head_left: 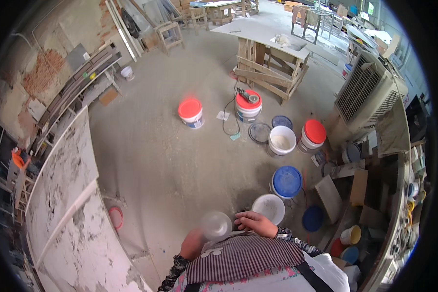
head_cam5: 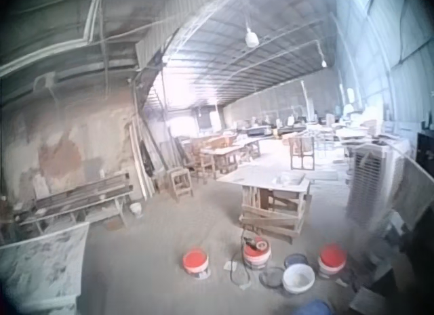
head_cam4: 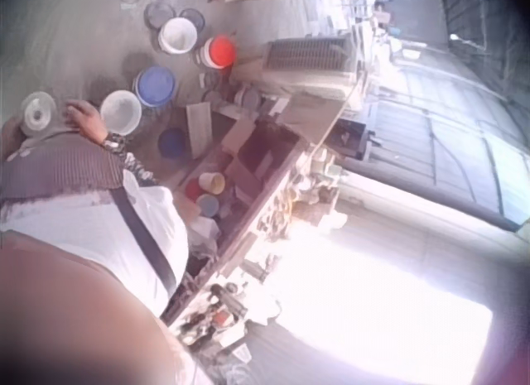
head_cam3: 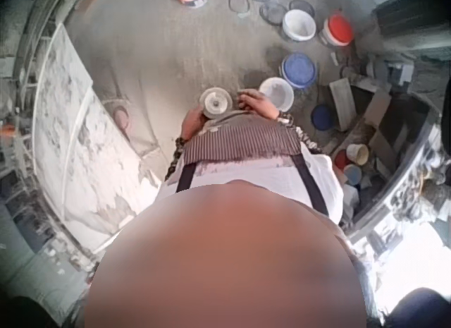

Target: The person aligns white plastic strips on a large board, applies adhesive using a caulking gun, and presses the strips into place. They then walk to a workbench, pick up an angle grinder, and attach a grinding disc to the tool.

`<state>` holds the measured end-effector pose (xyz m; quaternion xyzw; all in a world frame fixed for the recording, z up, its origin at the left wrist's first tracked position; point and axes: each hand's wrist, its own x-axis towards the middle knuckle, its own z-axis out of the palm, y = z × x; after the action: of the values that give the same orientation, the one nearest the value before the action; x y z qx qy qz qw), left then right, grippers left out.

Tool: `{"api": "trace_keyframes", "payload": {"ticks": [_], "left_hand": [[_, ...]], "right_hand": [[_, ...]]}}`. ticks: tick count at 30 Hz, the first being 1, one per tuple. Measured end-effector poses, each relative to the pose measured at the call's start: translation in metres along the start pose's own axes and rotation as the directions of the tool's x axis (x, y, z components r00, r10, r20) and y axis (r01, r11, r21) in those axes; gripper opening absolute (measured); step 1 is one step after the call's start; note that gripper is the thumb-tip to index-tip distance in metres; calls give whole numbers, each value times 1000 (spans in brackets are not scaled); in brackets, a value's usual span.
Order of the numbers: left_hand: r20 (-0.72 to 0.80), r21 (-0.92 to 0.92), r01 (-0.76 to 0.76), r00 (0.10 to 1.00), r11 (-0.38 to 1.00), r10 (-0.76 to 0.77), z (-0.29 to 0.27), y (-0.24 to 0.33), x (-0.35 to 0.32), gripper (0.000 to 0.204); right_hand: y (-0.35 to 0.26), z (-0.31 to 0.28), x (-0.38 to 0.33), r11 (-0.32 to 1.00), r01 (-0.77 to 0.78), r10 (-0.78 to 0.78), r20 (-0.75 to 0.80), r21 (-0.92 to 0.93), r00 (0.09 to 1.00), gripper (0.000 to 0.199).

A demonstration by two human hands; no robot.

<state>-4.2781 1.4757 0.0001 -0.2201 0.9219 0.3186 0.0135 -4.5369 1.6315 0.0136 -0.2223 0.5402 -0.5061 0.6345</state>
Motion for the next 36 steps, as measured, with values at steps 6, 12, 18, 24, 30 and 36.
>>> {"api": "trace_keyframes", "payload": {"ticks": [6,12,18,24,30,36], "left_hand": [[50,-740,276,932,613,-358,-39,-9,92,32],[86,-955,190,912,228,-401,-68,-35,175,32],[35,-783,225,947,580,-319,-94,-115,331,39],[224,-900,330,911,284,-347,-205,-106,488,29],[239,-895,385,840,224,-487,-254,-105,579,34],[0,-340,343,931,876,-365,-261,-128,624,33]], "right_hand": [[-57,-45,101,998,-18,22,52,-64,998,35],[-94,-93,183,980,-189,200,223,-69,954,34],[-163,-171,276,986,-161,161,-4,40,987,33],[-231,-233,364,965,19,67,-317,262,946,29],[-275,-276,441,936,-41,168,-343,349,924,30],[-275,-371,585,682,-160,321,-96,714,942,27]]}}
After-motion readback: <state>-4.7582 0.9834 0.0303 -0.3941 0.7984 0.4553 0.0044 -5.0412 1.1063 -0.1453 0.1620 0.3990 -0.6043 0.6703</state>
